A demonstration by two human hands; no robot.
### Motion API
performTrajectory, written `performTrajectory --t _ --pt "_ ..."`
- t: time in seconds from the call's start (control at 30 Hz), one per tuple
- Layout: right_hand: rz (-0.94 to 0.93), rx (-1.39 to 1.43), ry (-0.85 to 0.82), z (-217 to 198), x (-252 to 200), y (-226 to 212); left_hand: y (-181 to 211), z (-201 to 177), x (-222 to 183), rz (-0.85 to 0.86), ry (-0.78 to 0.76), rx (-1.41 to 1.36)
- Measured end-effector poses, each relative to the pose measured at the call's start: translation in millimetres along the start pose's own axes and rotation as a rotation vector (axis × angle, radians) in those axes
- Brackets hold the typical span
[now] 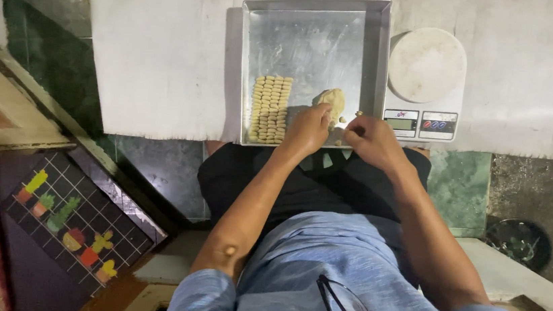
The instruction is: Shaping small pieces of dough into cylinders and placing them in a tray, and weighing dough on a scale.
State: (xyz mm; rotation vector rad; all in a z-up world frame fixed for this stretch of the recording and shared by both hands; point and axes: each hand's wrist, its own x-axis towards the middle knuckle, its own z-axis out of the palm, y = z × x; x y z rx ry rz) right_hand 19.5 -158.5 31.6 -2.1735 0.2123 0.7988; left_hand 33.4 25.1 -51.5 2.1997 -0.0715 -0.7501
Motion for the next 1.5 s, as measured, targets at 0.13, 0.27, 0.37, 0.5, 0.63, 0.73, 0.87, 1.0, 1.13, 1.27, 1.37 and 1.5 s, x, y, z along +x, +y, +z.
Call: performTrajectory --t 0.13,0.27,0.37,0.5,0.63,0.73,0.87,1.0,1.13,1.27,1.37,1.5 --pt "-0.016 0.247 0.106 5 -5 35 9 10 3 0.108 0.246 0.207" --pt "-0.146 0.308 0.288 29 2 56 38 2 3 0.027 0.183 0.315" --pt "-0.225 0.258 0.391 40 3 59 33 10 18 -0.034 0.123 0.339" --pt "-0.216 0.326 0.437 46 3 58 13 22 34 0.044 0.206 0.359" --pt "-0.245 0.343 0.467 49 7 70 22 29 27 0.241 0.310 0.480" --pt "-0.250 0.370 0.463 49 8 70 35 21 22 0.205 0.239 0.271" --pt "-0.220 0.441 0.464 44 5 63 34 14 30 -0.055 0.146 -0.053" --pt "-0.197 0.479 0.451 41 0 59 26 10 29 -0.101 0.112 -0.058" --pt "-0.138 0.598 0.416 36 1 54 41 -15 -3 -0.106 0.148 -0.096" --pt "-0.158 0.742 0.374 39 8 61 36 -22 -31 -0.060 0.195 -0.299" --pt "-0.180 0.821 0.344 39 7 57 28 -19 -44 -0.043 0.235 -0.362" --pt "-0.149 0.945 0.324 42 7 50 18 -5 -52 -0.007 0.282 -0.494"
